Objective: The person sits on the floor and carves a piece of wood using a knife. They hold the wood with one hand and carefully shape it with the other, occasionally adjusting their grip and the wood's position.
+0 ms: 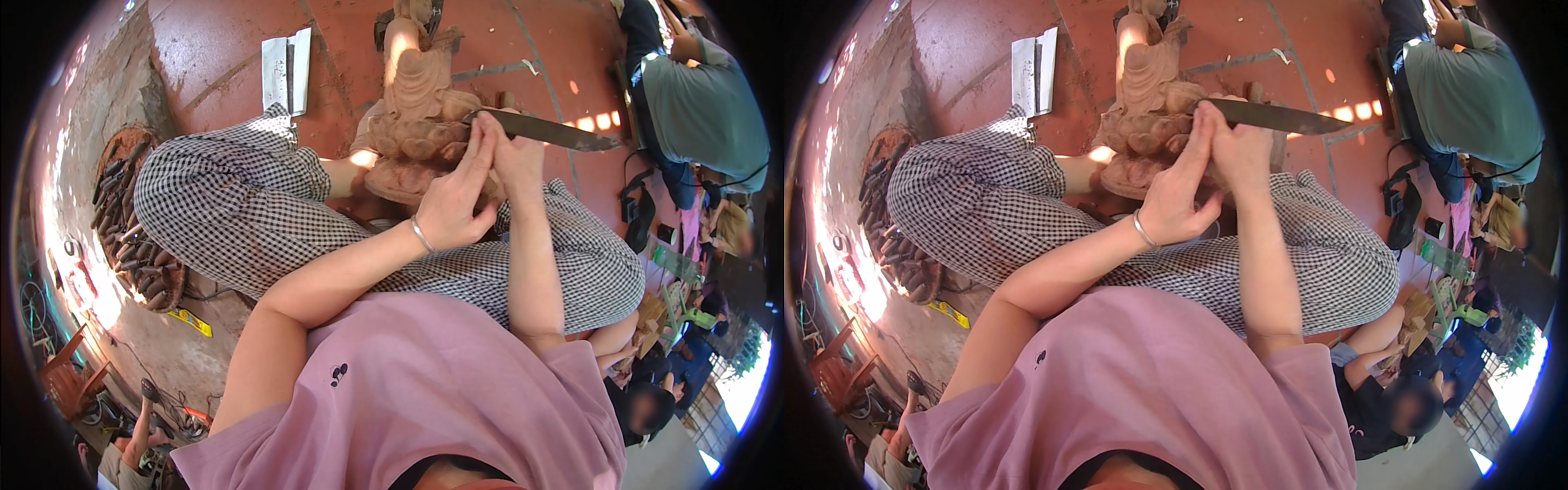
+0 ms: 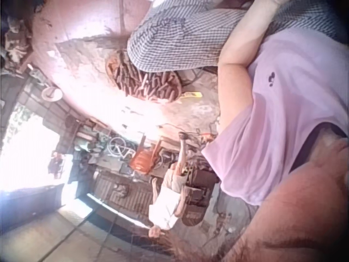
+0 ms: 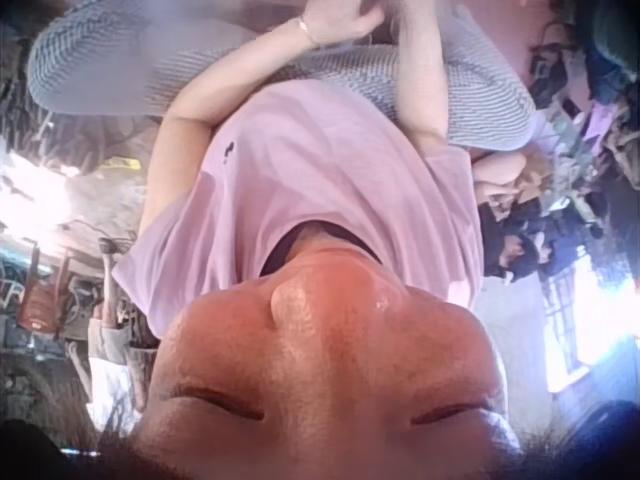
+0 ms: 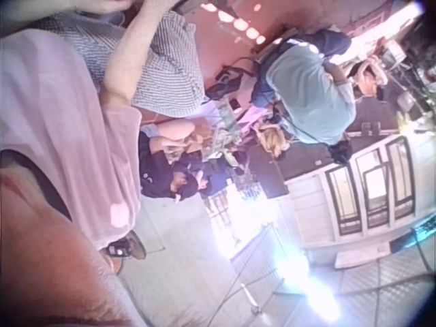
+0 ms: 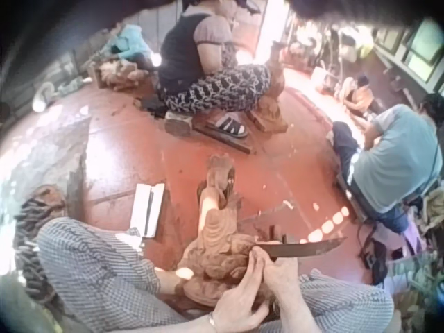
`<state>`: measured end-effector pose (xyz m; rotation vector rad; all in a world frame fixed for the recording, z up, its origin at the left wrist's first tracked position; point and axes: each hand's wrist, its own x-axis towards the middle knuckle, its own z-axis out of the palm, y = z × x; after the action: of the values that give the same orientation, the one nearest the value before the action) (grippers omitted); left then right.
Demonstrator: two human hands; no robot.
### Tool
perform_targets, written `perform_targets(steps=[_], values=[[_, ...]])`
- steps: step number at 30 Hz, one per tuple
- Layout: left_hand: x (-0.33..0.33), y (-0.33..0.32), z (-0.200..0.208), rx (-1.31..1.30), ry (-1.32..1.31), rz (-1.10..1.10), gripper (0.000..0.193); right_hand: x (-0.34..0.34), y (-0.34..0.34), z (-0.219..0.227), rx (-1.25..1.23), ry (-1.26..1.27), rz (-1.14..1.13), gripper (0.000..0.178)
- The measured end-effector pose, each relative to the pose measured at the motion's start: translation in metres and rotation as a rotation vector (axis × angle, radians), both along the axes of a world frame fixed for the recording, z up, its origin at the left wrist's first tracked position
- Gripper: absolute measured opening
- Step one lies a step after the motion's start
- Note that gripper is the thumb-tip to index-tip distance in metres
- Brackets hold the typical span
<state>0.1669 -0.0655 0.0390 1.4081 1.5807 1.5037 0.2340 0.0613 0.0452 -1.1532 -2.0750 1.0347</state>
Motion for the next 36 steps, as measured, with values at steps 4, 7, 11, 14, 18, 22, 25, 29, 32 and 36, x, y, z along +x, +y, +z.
perform_targets(steps=[4, 7, 11, 14, 18, 22, 25, 29, 32, 36], values=[[-0.007, 0.004, 0.006, -0.082, 0.034, -0.148, 0.098, 0.007, 0.01, 0.008, -0.311, 0.137, 0.005, 0.017], [-0.002, 0.004, -0.002, 0.032, 0.03, -0.046, 0.1, 0.004, 0.006, 0.011, -0.266, 0.094, 0.02, 0.015], [-0.004, 0.006, 0.003, -0.124, 0.101, -0.119, 0.099, 0.007, 0.015, 0.015, -0.415, 0.181, 0.029, 0.014], [-0.008, 0.01, 0.008, -0.196, 0.104, -0.214, 0.097, 0.016, 0.024, 0.006, -0.636, 0.346, 0.026, 0.013], [-0.008, 0.01, 0.006, -0.165, 0.089, -0.184, 0.097, 0.017, 0.032, 0.005, -0.608, 0.216, 0.045, 0.013], [-0.007, 0.013, 0.004, -0.195, 0.125, -0.176, 0.098, 0.014, 0.032, 0.0, -0.691, 0.411, 0.006, 0.021], [-0.008, 0.016, 0.005, -0.226, 0.202, -0.215, 0.096, 0.022, 0.039, -0.013, -0.741, 0.435, 0.029, 0.026], [-0.013, 0.02, 0.004, -0.23, 0.16, -0.256, 0.095, 0.028, 0.041, -0.016, -0.729, 0.445, 0.116, 0.024], [-0.012, 0.018, 0.006, -0.207, 0.157, -0.244, 0.095, 0.025, 0.029, -0.018, -0.815, 0.611, 0.005, 0.025], [-0.009, 0.014, 0.005, -0.215, 0.085, -0.194, 0.096, 0.02, 0.033, -0.016, -0.779, 0.457, 0.06, 0.026]])
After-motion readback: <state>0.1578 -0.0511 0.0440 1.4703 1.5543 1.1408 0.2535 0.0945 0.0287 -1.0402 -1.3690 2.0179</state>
